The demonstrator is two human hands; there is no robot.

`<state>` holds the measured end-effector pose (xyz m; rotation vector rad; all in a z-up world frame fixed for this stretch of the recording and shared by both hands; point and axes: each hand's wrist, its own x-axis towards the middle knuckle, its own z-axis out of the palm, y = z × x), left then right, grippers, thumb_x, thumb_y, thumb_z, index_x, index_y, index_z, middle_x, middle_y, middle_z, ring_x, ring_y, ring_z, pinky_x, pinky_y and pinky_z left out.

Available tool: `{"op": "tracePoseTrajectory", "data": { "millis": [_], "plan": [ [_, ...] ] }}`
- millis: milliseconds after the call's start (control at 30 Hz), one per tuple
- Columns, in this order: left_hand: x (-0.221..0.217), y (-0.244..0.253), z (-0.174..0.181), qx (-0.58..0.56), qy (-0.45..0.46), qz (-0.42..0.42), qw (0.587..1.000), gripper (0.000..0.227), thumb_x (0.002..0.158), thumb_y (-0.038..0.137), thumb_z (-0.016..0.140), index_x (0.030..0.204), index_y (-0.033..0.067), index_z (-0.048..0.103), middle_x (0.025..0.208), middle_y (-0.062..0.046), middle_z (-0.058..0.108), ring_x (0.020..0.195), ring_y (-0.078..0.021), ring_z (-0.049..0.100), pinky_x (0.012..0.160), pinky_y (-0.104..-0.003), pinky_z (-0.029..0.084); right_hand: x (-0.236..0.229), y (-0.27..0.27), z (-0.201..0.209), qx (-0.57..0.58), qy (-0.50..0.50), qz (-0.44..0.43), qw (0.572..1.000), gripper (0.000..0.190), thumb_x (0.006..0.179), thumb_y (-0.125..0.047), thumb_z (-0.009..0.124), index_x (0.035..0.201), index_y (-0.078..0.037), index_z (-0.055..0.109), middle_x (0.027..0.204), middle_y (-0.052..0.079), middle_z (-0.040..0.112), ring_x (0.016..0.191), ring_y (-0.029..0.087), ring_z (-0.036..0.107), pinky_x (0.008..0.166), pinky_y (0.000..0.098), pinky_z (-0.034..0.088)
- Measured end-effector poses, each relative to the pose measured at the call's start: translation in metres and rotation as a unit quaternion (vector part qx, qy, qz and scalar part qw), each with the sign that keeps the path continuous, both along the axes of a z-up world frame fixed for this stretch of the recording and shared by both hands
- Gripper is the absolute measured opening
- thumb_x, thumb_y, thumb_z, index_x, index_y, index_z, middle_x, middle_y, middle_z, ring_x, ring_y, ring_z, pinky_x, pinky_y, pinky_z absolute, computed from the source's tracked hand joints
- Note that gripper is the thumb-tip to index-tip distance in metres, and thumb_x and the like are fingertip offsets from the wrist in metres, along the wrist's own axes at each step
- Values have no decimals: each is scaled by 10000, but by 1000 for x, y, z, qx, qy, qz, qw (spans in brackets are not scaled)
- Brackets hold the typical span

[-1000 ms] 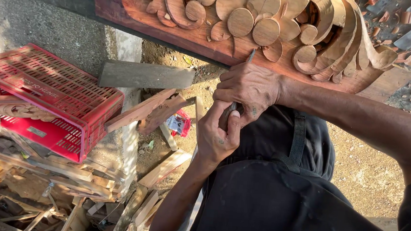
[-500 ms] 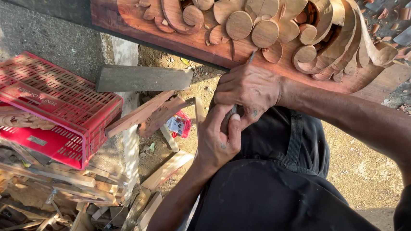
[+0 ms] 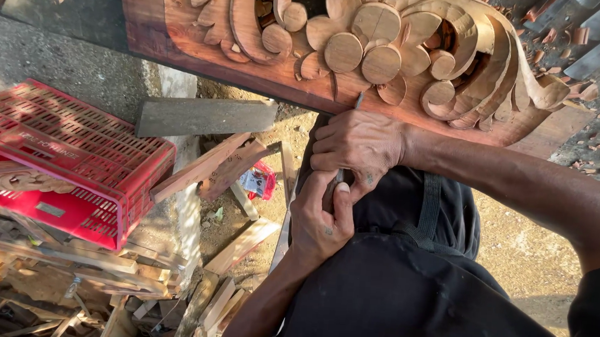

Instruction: Carving a floral design into a piece of wood using a chisel and hammer.

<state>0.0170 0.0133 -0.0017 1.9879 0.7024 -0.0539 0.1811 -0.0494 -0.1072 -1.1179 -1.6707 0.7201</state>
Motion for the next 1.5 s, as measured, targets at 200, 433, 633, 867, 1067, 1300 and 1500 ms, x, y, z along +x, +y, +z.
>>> {"op": "tracePoseTrajectory", "data": {
  "millis": [200, 433, 633, 867, 1067, 1300, 1500],
  "plan": [
    [3, 1, -1, -13, -5, 16, 1000, 237, 986, 69, 592, 1209, -6, 612, 1103, -215, 697, 1020, -398, 726, 860, -422, 581, -5, -1, -3, -13, 28, -1, 1000, 506, 615, -475, 836, 796, -76, 583, 742, 67, 568, 725, 309, 584, 592, 451, 449],
    [5, 17, -5, -40, -13, -13, 999, 240, 968, 82, 603, 1191, -6, 608, 1079, -221, 695, 996, -397, 725, 846, -423, 580, -4, -1, -4, -30, 29, -35, 999, 473, 608, -426, 836, 798, -77, 580, 739, 79, 592, 712, 316, 581, 590, 442, 444],
    [7, 36, -9, -76, 16, -39, 996, 205, 959, 88, 619, 1146, 5, 622, 988, -204, 710, 906, -355, 752, 763, -394, 582, -3, 0, 0, -34, 40, -70, 996, 441, 639, -384, 825, 816, -68, 573, 778, 79, 604, 753, 315, 594, 615, 434, 464],
    [5, 51, -17, -83, -9, -85, 993, 169, 970, 81, 613, 1127, 18, 621, 995, -185, 709, 899, -326, 743, 782, -384, 588, -5, 3, 3, -41, 28, -106, 993, 457, 697, -390, 855, 835, -60, 570, 798, 76, 602, 768, 311, 603, 637, 435, 479],
    [-11, 35, -26, -33, -45, -72, 996, 212, 984, 77, 621, 1178, -9, 627, 1026, -193, 696, 937, -337, 741, 814, -390, 590, -6, 1, 3, -12, -12, -102, 995, 488, 664, -432, 840, 886, -57, 623, 787, 83, 602, 730, 313, 599, 596, 450, 457],
    [-9, 33, -32, -23, -85, -72, 994, 234, 996, 60, 603, 1217, -19, 616, 1119, -216, 699, 1027, -359, 742, 869, -388, 600, -6, 2, 0, -14, -13, -85, 996, 448, 647, -404, 819, 837, -74, 583, 816, 73, 611, 792, 322, 604, 616, 449, 454],
    [-15, 31, -39, -12, -61, -60, 996, 218, 965, 61, 637, 1170, -14, 642, 1054, -203, 699, 949, -342, 749, 811, -375, 605, -9, 0, 0, -44, -34, -78, 995, 432, 613, -385, 822, 813, -82, 589, 771, 70, 606, 749, 315, 591, 605, 448, 456]
  ]
}}
